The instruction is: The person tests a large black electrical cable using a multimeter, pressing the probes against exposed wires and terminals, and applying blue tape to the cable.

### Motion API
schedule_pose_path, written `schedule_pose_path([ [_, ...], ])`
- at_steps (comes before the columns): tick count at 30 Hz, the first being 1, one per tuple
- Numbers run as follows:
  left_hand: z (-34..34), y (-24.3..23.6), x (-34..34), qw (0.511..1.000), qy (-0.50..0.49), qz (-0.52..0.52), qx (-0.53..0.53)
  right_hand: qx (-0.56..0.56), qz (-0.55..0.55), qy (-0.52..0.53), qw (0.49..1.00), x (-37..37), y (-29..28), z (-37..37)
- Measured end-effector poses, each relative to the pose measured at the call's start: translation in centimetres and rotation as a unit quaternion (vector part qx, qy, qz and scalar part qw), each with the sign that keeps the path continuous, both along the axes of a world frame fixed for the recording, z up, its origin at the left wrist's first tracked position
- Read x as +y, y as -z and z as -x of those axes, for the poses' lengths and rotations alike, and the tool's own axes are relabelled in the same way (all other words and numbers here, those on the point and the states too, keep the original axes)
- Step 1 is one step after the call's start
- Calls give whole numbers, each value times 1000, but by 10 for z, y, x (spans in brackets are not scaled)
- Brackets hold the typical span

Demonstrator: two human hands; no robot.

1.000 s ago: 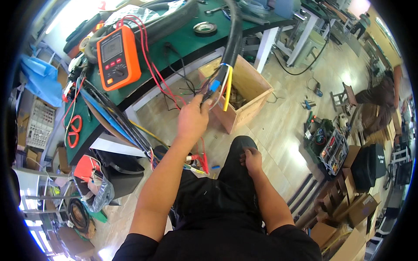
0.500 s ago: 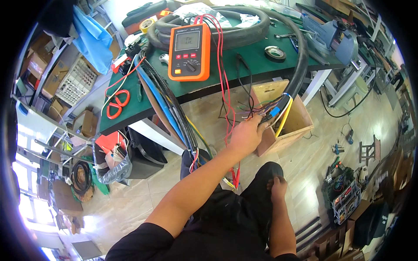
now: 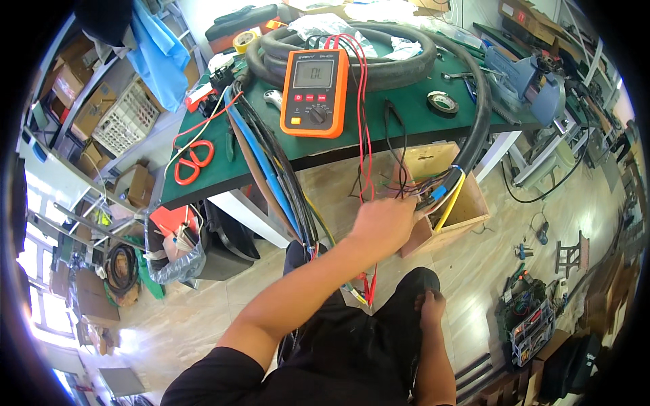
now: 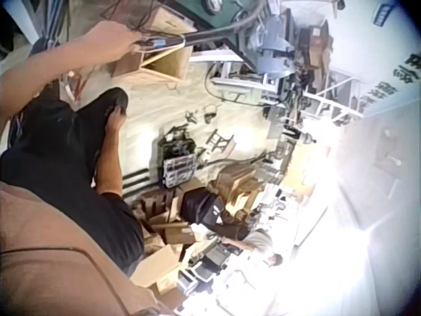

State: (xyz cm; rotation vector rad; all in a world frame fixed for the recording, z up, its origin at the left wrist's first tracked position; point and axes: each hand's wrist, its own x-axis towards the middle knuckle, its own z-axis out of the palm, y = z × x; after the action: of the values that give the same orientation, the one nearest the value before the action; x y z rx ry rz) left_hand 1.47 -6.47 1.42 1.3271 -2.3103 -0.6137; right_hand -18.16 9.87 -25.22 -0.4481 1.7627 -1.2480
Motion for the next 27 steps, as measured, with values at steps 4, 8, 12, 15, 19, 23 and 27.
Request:
schedule_pose_path([
  [4,-51,-58,9,974,-15,201,104,-3,-10,3,1000,4,-4,1],
  [8,-128,-87,-25,935,-188,275,121,4,-28,4,1000,-1,-6,-1],
  [12,-229,-69,-91,835,-297,461,38,-1,-44,-11,999,-10,-15,-8],
  [15,-283,-42,-119,791,-307,526,-64,-4,-48,-13,999,-14,-13,-9],
  [19,-279,-16,-130,787,-387,470,-97,8,-60,-11,998,-11,-14,-7],
  [23,-285,-9,-137,808,-369,430,-159,13,-79,-16,997,-13,-12,-9],
  [27,-300,-9,-141,835,-366,379,-160,16,-84,-22,996,-17,-13,-14],
])
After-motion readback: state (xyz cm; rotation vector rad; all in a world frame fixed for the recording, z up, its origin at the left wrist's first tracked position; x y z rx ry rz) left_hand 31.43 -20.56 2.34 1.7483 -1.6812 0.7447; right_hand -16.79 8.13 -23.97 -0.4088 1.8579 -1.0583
